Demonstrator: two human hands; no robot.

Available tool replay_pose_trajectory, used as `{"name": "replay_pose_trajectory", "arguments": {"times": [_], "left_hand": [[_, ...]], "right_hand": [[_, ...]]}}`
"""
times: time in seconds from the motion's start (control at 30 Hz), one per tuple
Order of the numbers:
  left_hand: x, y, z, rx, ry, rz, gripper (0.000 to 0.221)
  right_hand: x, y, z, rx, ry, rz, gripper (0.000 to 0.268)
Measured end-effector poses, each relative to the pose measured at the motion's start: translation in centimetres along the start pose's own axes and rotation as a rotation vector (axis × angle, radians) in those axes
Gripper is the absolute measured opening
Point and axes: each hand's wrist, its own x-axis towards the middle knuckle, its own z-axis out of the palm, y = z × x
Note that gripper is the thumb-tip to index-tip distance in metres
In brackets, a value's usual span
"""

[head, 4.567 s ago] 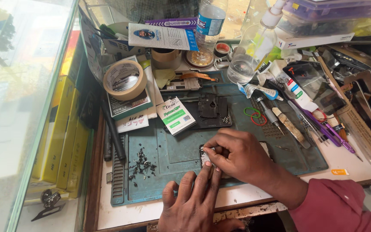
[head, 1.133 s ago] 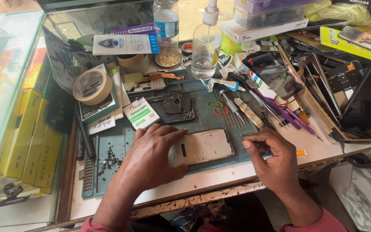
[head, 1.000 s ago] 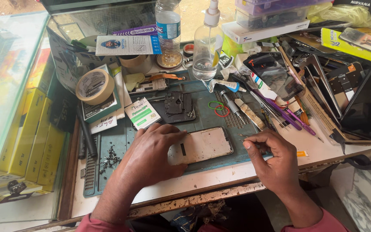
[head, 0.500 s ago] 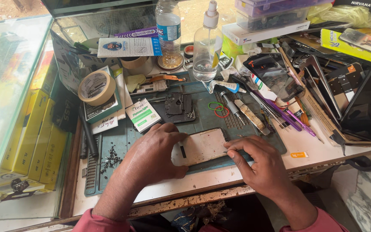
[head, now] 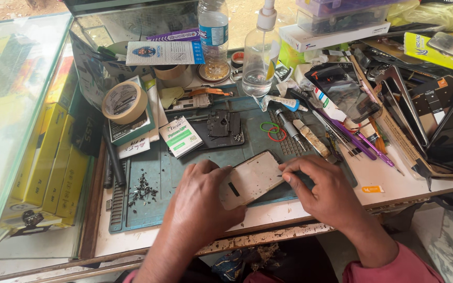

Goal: The person uses a small metal tool to scrape and clean the edges and surface of a rectangular electronic device backplate. They repeatedly rub the tool against the metal casing to remove residue or adhesive, occasionally rotating the device to access different sides.

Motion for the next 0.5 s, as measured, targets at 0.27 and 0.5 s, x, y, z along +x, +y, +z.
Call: {"name": "replay_pose_trajectory", "arguments": {"times": [0.27,0.5], "left_hand": [[-0.6,-1.7,1.1,-0.007,0.084,0.034,0.071],[-2.0,-3.3,-1.1,0.093,0.114,-0.074,0.094]], "right_hand": [[0.9,-0.2,0.5,-0.013,-0.038,-0.014,0.012],[0.2,-0.6,1.2,-0.086,0.018,-0.064,0.010]]}}
